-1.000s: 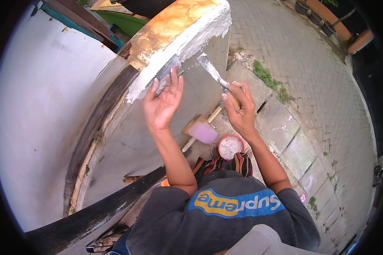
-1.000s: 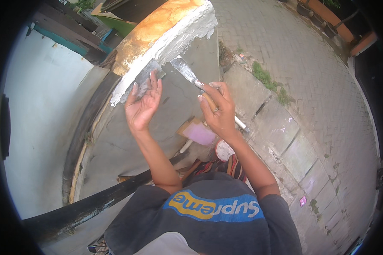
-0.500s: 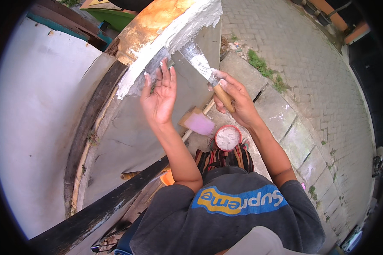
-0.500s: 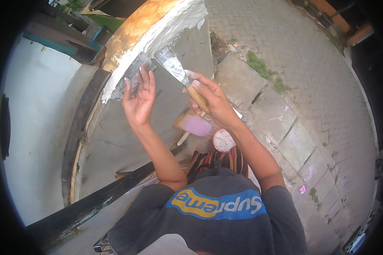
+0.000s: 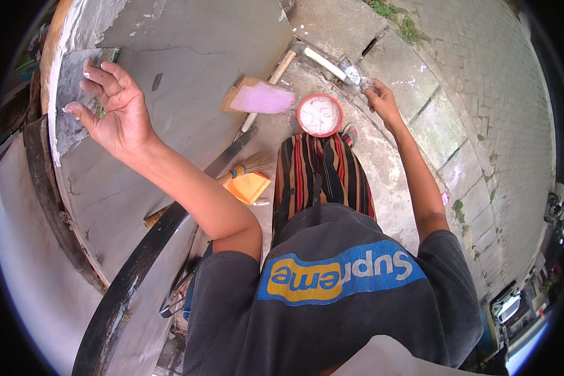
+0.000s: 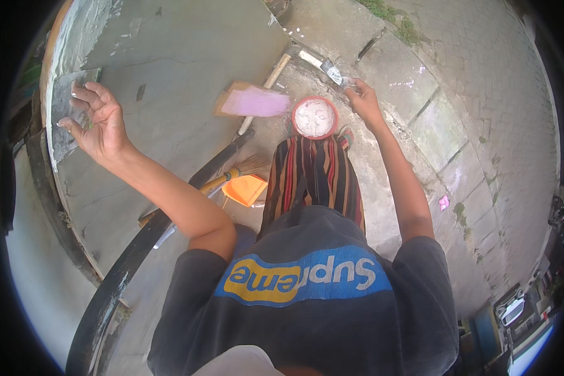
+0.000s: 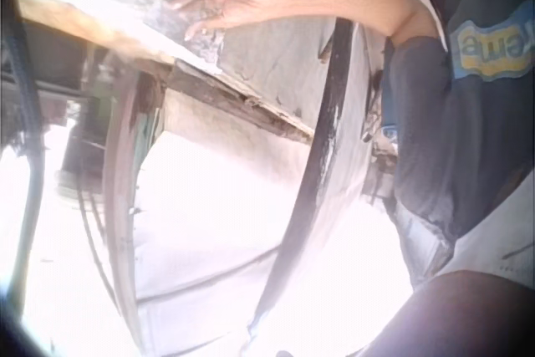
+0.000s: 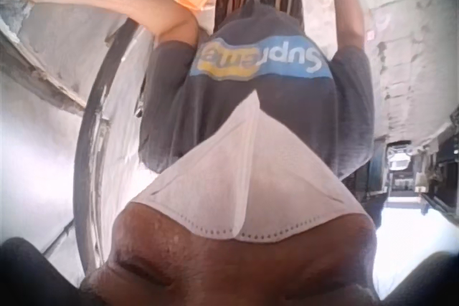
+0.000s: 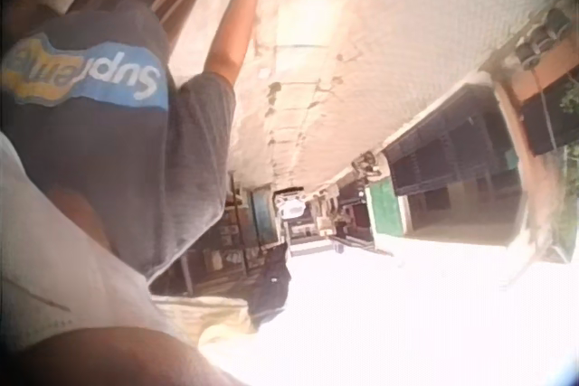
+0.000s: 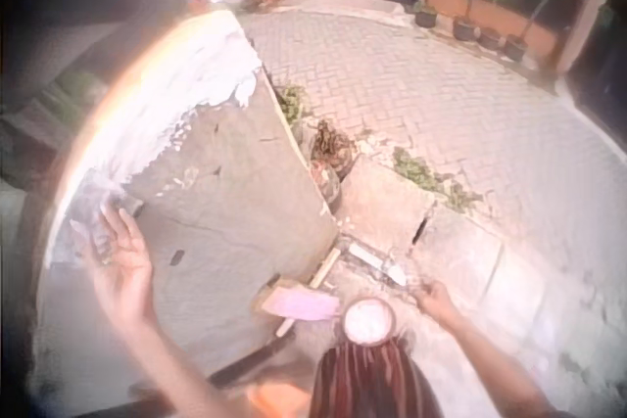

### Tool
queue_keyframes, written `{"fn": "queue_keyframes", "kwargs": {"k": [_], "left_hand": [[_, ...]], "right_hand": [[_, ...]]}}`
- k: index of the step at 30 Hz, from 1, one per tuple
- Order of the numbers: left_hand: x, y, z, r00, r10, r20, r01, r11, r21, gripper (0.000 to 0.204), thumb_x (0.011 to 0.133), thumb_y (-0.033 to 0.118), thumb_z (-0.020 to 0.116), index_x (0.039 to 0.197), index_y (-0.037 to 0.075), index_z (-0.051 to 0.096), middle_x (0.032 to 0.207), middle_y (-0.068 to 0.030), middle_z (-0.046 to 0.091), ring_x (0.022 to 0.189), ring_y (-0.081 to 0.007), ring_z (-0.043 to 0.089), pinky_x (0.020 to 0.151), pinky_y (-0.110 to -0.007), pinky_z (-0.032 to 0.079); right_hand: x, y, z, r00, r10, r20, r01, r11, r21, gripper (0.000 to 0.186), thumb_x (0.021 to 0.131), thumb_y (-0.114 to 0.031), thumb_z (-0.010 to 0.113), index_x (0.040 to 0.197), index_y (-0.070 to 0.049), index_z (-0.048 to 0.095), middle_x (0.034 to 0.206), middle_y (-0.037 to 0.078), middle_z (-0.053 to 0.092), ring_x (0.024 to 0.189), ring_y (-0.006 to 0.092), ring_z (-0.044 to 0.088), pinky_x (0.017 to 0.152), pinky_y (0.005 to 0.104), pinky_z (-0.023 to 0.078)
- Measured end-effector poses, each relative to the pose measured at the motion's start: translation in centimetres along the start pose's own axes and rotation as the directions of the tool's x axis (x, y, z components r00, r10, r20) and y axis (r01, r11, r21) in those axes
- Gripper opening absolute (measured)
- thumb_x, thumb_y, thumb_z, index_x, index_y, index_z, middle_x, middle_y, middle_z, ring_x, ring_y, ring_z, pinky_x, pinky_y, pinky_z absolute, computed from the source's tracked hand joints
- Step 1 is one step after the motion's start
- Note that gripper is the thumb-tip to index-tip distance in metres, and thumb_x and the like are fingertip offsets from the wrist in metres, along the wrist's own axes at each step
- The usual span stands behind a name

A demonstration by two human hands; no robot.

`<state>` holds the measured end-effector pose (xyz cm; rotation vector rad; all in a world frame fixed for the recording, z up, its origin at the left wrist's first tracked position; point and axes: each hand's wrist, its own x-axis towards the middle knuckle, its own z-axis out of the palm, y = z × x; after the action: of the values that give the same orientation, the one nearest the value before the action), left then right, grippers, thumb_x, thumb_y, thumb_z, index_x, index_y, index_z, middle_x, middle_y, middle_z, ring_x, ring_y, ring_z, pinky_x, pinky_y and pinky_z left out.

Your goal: The person uses a putty knife to scoop white plaster from a bucket and applies it to a concrete wall, smoothing the surface with a trowel. The person repeatedly scoops and spreads the plaster along the wall's edge.

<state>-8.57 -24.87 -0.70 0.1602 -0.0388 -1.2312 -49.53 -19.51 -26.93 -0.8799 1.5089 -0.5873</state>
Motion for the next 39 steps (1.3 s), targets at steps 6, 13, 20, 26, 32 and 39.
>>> {"fn": "queue_keyframes", "kwargs": {"k": [6, 13, 20, 26, 32, 39], "left_hand": [[2.1, 6.2, 0.8, 0.984, 0.134, -0.115, -0.079, 0.917, 0.392, 0.036, 0.079, 0.024, 0.071, 0.104, 0.002, 0.058, 0.112, -0.0132, 0.065, 0.091, -0.0216, 0.064, 0.09, -0.045, 0.046], [3.6, 16.3, 8.1, 0.935, 0.355, 0.016, -0.166, 0.398, 0.902, 0.037, 0.093, 0.041, 0.052, 0.099, 0.005, 0.059, 0.084, -0.0067, 0.061, 0.077, -0.0216, 0.058, 0.077, -0.04, 0.047], [2.7, 17.9, 6.8, 0.855, 0.515, 0.057, -0.122, 0.095, 0.988, 0.034, 0.094, 0.038, 0.051, 0.097, 0.005, 0.059, 0.081, -0.0059, 0.06, 0.073, -0.0195, 0.057, 0.072, -0.037, 0.046], [1.1, 17.3, 5.9, 0.796, 0.602, 0.066, -0.081, -0.003, 0.997, 0.033, 0.094, 0.036, 0.051, 0.095, 0.004, 0.059, 0.079, -0.0052, 0.059, 0.07, -0.0177, 0.056, 0.067, -0.034, 0.045], [0.8, 17.9, 5.7, 0.773, 0.631, 0.07, -0.068, -0.029, 0.997, 0.031, 0.095, 0.033, 0.051, 0.093, 0.004, 0.059, 0.076, -0.0046, 0.059, 0.067, -0.0158, 0.054, 0.063, -0.032, 0.044], [0.2, 17.6, 6.7, 0.776, 0.627, 0.071, -0.059, -0.04, 0.997, 0.029, 0.096, 0.031, 0.05, 0.091, 0.003, 0.059, 0.074, -0.0037, 0.058, 0.063, -0.0137, 0.053, 0.058, -0.028, 0.042]], "right_hand": [[2.3, 23.6, -3.9, 0.995, 0.023, -0.098, -0.068, 0.87, -0.488, 0.035, 0.076, -0.025, 0.06, 0.107, -0.009, 0.066, 0.072, 0.015, 0.063, 0.066, 0.0296, 0.062, 0.063, 0.0394, 0.047], [10.9, 40.5, 1.1, 0.955, 0.233, 0.185, -0.071, 0.783, -0.618, 0.024, 0.074, -0.023, 0.06, 0.093, -0.01, 0.069, 0.09, 0.022, 0.065, 0.089, 0.0383, 0.063, 0.08, 0.0458, 0.049], [20.7, 51.6, 9.4, 0.966, 0.146, 0.212, 0.045, 0.716, -0.697, 0.016, 0.077, -0.011, 0.058, 0.086, -0.001, 0.067, 0.093, 0.019, 0.065, 0.087, 0.0358, 0.065, 0.076, 0.0443, 0.052], [23.0, 52.6, 12.2, 0.96, 0.22, 0.173, -0.01, 0.645, -0.764, 0.017, 0.077, -0.006, 0.055, 0.088, -0.002, 0.067, 0.097, 0.019, 0.063, 0.088, 0.0347, 0.065, 0.076, 0.0415, 0.054], [23.6, 55.7, 13.5, 0.963, 0.044, 0.267, 0.177, 0.647, -0.742, 0.014, 0.075, -0.011, 0.06, 0.084, -0.002, 0.066, 0.09, 0.02, 0.062, 0.078, 0.0364, 0.065, 0.069, 0.0427, 0.054], [23.0, 55.2, 15.6, 0.907, 0.01, 0.421, 0.299, 0.687, -0.662, 0.014, 0.076, -0.011, 0.06, 0.086, -0.003, 0.066, 0.09, 0.02, 0.06, 0.08, 0.037, 0.064, 0.071, 0.045, 0.053]]}}
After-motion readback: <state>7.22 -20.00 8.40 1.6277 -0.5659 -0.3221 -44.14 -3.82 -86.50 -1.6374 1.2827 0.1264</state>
